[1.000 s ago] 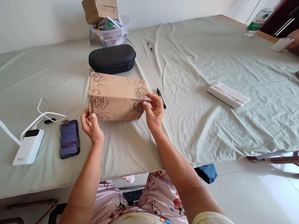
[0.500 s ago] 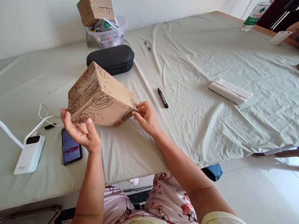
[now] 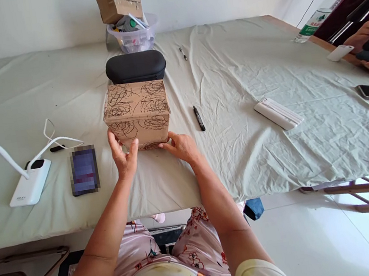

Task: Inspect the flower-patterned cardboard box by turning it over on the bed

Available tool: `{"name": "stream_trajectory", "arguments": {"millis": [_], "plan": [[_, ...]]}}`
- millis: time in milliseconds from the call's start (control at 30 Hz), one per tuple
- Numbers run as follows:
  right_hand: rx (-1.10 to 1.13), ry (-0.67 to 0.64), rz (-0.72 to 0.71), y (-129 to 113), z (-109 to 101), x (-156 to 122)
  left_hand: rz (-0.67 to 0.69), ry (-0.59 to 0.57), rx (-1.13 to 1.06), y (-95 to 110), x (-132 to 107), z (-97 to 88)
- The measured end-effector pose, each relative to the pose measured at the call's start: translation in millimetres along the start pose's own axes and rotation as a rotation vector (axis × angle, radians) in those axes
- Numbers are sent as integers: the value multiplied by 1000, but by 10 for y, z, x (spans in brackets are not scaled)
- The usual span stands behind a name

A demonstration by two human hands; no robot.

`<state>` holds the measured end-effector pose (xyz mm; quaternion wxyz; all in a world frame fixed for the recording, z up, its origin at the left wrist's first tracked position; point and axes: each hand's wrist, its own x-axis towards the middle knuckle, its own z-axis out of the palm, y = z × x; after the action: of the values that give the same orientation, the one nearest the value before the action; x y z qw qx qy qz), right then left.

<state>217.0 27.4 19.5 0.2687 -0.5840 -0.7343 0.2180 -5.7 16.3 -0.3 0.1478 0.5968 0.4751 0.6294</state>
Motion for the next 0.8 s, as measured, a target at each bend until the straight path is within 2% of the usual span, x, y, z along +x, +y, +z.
{"name": "stream_trajectory", "arguments": {"millis": [167, 433, 633, 800], "plan": [[-54, -24, -25, -18, -4, 3, -38, 4, 30, -42, -25, 47], [34, 33, -169, -67, 39, -13, -274, -29, -78, -56, -38, 53], [41, 9, -203, -81, 41, -36, -216, -27, -62, -105, -33, 30], [76, -13, -179, -53, 17, -43, -231, -4, -50, -131, -29, 19]]}}
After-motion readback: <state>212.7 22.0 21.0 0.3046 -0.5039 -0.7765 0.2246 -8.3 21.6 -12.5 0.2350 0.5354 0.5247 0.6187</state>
